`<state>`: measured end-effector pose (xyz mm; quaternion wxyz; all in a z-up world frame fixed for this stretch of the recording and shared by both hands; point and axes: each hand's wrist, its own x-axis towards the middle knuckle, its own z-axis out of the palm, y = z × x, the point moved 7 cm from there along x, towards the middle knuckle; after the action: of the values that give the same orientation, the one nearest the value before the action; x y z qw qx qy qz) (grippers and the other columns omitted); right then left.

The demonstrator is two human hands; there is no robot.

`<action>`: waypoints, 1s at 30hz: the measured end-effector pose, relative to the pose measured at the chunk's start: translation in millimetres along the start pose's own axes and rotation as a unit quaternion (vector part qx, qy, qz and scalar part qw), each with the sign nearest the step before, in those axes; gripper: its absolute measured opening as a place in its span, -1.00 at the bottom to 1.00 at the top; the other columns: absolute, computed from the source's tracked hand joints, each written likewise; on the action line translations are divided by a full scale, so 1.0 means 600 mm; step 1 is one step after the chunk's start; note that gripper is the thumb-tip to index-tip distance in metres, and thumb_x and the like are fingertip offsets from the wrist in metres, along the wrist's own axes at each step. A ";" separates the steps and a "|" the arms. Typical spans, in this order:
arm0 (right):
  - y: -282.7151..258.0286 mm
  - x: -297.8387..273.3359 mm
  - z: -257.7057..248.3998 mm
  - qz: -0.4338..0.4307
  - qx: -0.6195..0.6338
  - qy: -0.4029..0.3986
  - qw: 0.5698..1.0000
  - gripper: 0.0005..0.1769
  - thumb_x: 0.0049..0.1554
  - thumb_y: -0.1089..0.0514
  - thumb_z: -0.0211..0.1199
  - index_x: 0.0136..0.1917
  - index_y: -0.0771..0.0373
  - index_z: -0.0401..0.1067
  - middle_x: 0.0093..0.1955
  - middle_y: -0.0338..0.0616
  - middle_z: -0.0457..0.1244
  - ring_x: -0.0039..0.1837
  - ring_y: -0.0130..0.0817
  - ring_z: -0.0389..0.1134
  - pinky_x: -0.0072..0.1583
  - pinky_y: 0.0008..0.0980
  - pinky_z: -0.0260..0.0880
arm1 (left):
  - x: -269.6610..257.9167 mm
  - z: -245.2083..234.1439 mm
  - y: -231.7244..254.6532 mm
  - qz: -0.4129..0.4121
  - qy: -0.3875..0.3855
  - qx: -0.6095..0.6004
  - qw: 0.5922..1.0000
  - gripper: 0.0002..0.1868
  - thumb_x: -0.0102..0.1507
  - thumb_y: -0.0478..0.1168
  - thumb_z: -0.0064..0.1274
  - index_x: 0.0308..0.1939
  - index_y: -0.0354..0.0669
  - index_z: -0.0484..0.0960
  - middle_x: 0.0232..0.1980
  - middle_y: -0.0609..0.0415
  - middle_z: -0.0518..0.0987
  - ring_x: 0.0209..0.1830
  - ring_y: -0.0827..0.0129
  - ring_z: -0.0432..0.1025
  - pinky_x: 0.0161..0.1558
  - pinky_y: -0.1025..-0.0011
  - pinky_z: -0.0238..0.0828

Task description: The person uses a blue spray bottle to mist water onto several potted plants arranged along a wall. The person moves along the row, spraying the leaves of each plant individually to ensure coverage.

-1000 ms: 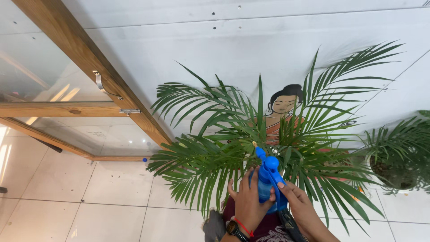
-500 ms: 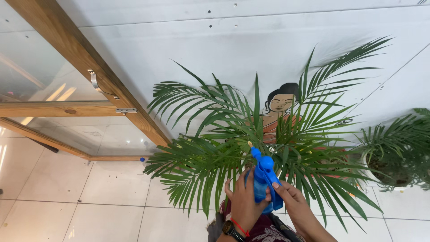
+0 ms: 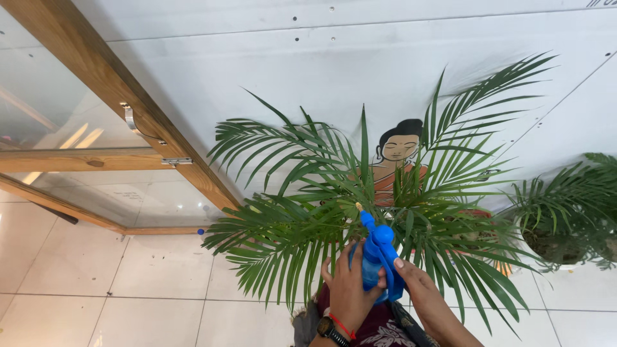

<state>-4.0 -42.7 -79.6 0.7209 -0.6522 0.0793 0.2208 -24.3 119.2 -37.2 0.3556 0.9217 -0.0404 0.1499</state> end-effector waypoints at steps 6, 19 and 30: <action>0.005 0.004 -0.001 -0.036 -0.005 0.005 0.999 -0.53 0.25 -0.12 0.11 -0.11 0.33 0.57 -0.26 -0.12 0.34 -0.10 -0.36 0.30 0.06 -0.34 0.23 | 0.000 0.009 0.001 -0.019 -0.019 0.003 1.000 0.07 -0.04 -0.01 0.44 0.45 -0.12 0.21 0.41 -0.09 0.33 0.42 0.14 0.23 0.39 -0.20 -0.28; -0.005 -0.001 0.009 -0.009 0.028 -0.005 1.000 -0.50 0.25 -0.12 0.07 -0.04 0.36 0.57 -0.23 -0.10 0.36 -0.10 -0.37 0.32 0.04 -0.33 0.27 | 0.001 -0.002 -0.006 -0.020 -0.001 -0.016 1.000 0.05 -0.02 -0.06 0.42 0.49 -0.08 0.21 0.43 -0.12 0.29 0.42 0.02 0.21 0.33 0.00 -0.04; 0.009 -0.010 -0.005 0.039 0.123 0.019 0.991 -0.51 0.24 -0.14 0.07 -0.07 0.34 0.52 -0.23 -0.15 0.32 -0.13 -0.35 0.32 0.06 -0.32 0.30 | -0.006 0.037 -0.008 -0.042 -0.119 -0.044 0.991 0.18 -0.07 0.01 0.41 0.53 -0.06 0.07 0.44 -0.05 0.29 0.45 0.11 0.19 0.34 -0.03 -0.07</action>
<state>-11.0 -46.7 -82.7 0.7848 -0.5590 0.1448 0.2250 -21.0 108.1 -57.0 0.3942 0.9174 -0.0505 0.0221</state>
